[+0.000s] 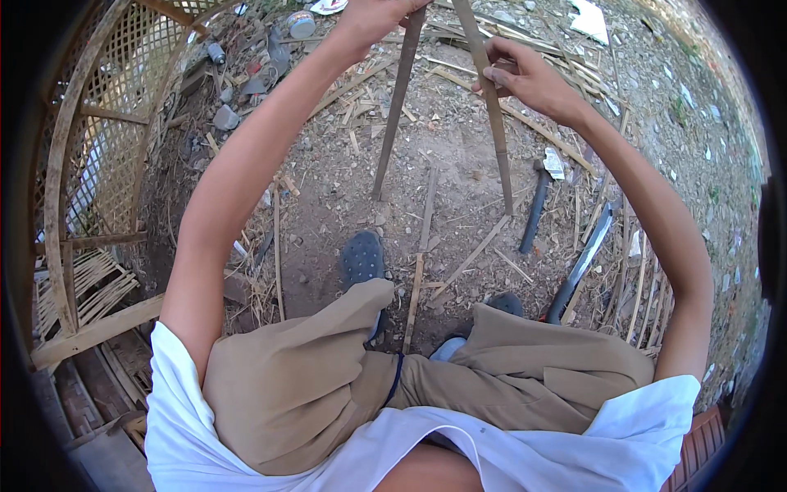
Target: The person cuts, whittles, and smooths bamboo strips using a large knife, then joins and fastens the wooden strips together using small tacks and a hammer.
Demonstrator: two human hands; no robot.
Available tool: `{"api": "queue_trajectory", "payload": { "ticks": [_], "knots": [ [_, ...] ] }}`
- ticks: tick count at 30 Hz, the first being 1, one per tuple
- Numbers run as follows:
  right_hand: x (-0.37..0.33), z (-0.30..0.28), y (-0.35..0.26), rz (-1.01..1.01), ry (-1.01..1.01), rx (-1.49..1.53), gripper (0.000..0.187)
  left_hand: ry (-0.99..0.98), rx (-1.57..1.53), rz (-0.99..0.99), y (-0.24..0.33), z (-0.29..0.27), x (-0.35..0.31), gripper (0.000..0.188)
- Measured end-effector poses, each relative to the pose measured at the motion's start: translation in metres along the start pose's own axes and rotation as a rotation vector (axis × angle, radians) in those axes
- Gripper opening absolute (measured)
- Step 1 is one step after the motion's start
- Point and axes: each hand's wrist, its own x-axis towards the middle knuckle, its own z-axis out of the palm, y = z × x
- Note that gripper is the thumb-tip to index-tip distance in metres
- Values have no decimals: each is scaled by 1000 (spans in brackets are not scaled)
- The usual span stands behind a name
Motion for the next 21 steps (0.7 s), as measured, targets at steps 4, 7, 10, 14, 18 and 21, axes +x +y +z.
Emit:
{"api": "queue_trajectory", "payload": {
  "ticks": [4,7,10,14,18,21],
  "knots": [
    [0,9,-12,-98,107,-35,16,7,101,89,24,2,1,33],
    [3,13,-15,-134,136,-87,15,41,62,159,29,1,3,30],
    [3,14,-20,-128,142,-69,14,68,21,168,29,3,5,28],
    [6,14,-26,-160,145,-92,12,72,-30,195,22,1,10,26],
    [8,13,-32,-178,126,-104,10,71,-185,244,28,-1,9,24],
    [10,12,-33,-202,124,-102,9,96,-233,229,36,-4,4,24]
  ]
}}
